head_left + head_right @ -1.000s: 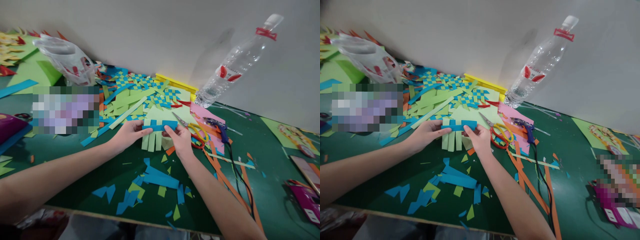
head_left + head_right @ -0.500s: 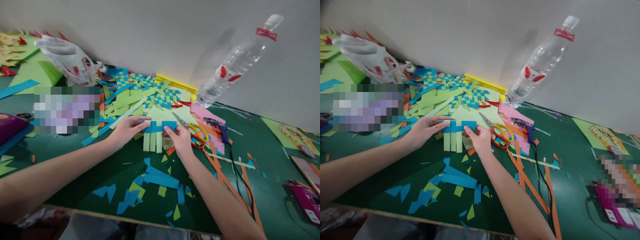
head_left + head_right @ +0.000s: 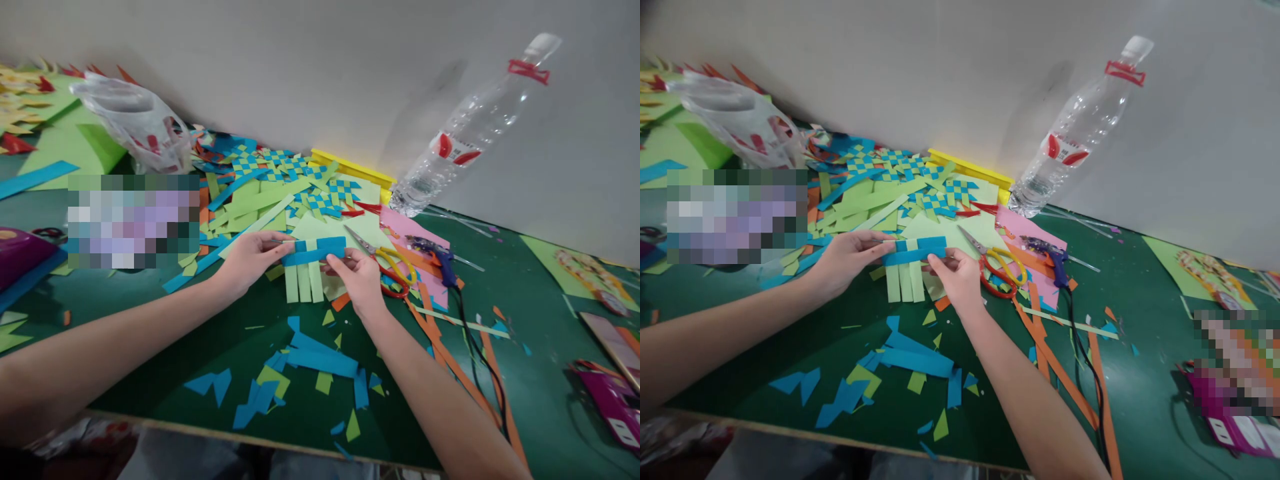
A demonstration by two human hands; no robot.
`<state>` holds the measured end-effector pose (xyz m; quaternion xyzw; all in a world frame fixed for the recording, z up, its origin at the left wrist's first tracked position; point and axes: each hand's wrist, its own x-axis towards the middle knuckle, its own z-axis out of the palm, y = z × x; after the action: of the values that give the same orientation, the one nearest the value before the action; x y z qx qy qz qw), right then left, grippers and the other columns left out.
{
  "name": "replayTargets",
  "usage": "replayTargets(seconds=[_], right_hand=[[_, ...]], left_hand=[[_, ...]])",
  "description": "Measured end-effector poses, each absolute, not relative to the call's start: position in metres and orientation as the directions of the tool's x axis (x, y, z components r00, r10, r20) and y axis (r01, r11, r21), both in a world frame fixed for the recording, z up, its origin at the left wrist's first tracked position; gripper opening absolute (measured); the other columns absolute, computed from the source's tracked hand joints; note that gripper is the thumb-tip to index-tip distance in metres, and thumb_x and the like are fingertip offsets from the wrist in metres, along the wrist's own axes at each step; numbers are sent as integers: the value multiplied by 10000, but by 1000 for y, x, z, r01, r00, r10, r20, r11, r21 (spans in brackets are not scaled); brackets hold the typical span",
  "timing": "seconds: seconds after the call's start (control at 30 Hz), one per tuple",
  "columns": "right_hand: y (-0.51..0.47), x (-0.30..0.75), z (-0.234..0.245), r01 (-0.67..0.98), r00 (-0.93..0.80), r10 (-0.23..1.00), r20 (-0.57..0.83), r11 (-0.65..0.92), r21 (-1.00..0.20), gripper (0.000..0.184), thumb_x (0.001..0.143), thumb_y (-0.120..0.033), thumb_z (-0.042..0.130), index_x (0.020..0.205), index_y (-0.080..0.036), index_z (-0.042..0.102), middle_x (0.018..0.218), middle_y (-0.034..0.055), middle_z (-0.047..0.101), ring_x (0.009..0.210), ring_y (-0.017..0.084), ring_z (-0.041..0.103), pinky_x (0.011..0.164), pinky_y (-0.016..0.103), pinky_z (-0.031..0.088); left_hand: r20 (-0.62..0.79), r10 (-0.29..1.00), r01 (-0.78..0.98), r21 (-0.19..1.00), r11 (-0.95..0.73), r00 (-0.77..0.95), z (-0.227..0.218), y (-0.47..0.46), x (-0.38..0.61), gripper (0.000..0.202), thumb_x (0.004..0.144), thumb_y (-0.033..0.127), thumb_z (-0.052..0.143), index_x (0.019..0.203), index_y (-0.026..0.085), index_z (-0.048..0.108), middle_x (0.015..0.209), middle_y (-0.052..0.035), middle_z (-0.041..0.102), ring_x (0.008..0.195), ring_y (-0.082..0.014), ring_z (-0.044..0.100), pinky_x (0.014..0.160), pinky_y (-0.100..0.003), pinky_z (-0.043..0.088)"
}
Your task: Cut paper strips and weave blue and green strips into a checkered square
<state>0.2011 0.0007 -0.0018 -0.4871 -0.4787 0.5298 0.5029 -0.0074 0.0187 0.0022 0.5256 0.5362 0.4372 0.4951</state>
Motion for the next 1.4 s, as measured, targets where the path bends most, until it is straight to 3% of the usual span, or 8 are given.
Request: replayTargets(seconds=[0.43, 0.67, 0.73, 0.83, 0.9, 1.13, 1.27, 1.4], right_hand=[[2, 202, 1, -33, 7, 996, -85, -85, -996, 330, 672, -436, 761, 858, -181, 667, 708, 17, 736, 671, 196, 729, 744, 340, 593], [3, 206, 2, 85, 65, 992, -106, -111, -990, 274, 691, -409, 719, 823, -182, 641, 673, 22, 732, 637, 215, 728, 672, 333, 587], [3, 206, 2, 135, 84, 992, -98, -109, -985, 258, 702, -400, 707, 823, -191, 616, 642, 15, 722, 599, 211, 715, 591, 314, 570], [1, 207, 1, 257, 94, 993, -66, -89, -962, 253, 733, -387, 676, 882, -210, 572, 597, -3, 707, 557, 205, 692, 513, 296, 523], [0, 207, 1, 372, 79, 997, -12, -40, -927, 245, 761, -371, 646, 928, -218, 553, 564, -23, 692, 540, 196, 676, 538, 300, 508], [-3, 207, 0, 743, 10, 977, 214, 136, -655, 154, 820, -366, 576, 875, -222, 574, 589, -15, 668, 566, 191, 641, 539, 284, 387], [-3, 210, -4, 917, -82, 939, 333, 202, -344, 281, 873, -467, 507, 889, -212, 626, 567, 17, 638, 539, 204, 603, 503, 289, 290], [-4, 214, -5, 948, -189, 864, 467, 285, -144, 409, 919, -512, 430, 1013, -175, 643, 713, 82, 678, 669, 228, 614, 604, 321, 352]], left_hand=[[-63, 993, 153, 987, 48, 95, 4, 16, -5, 385, 710, 512, 740, 920, 190, 715, 915, -58, 750, 830, -197, 689, 736, -285, 558], [52, 968, 304, 944, -128, 245, 6, 20, -7, 472, 838, 507, 604, 1173, 175, 587, 1043, -101, 717, 938, -225, 680, 851, -372, 549], [183, 941, 391, 874, -288, 284, 5, 21, -9, 396, 888, 447, 549, 1172, 172, 583, 1144, -112, 682, 1044, -228, 647, 934, -389, 512], [388, 831, 544, 629, -555, 400, 2, 22, -11, 290, 908, 378, 537, 1108, 187, 625, 1158, -96, 666, 1095, -228, 609, 982, -399, 466], [434, 756, 577, 489, -654, 489, -1, 22, -11, 257, 908, 368, 548, 1076, 200, 645, 1132, -83, 676, 1094, -234, 600, 976, -404, 453], [329, 708, 616, 351, -706, 624, -5, 20, -10, 266, 921, 360, 547, 1119, 210, 643, 1168, -71, 681, 1108, -251, 594, 974, -405, 408], [320, 704, 625, 324, -710, 634, -6, 19, -10, 266, 928, 357, 539, 1119, 203, 642, 1151, -67, 690, 1085, -248, 608, 955, -397, 407], [318, 705, 625, 327, -709, 633, -8, 20, -11, 251, 927, 367, 539, 1097, 222, 654, 1140, -61, 695, 1082, -246, 614, 939, -392, 409]])
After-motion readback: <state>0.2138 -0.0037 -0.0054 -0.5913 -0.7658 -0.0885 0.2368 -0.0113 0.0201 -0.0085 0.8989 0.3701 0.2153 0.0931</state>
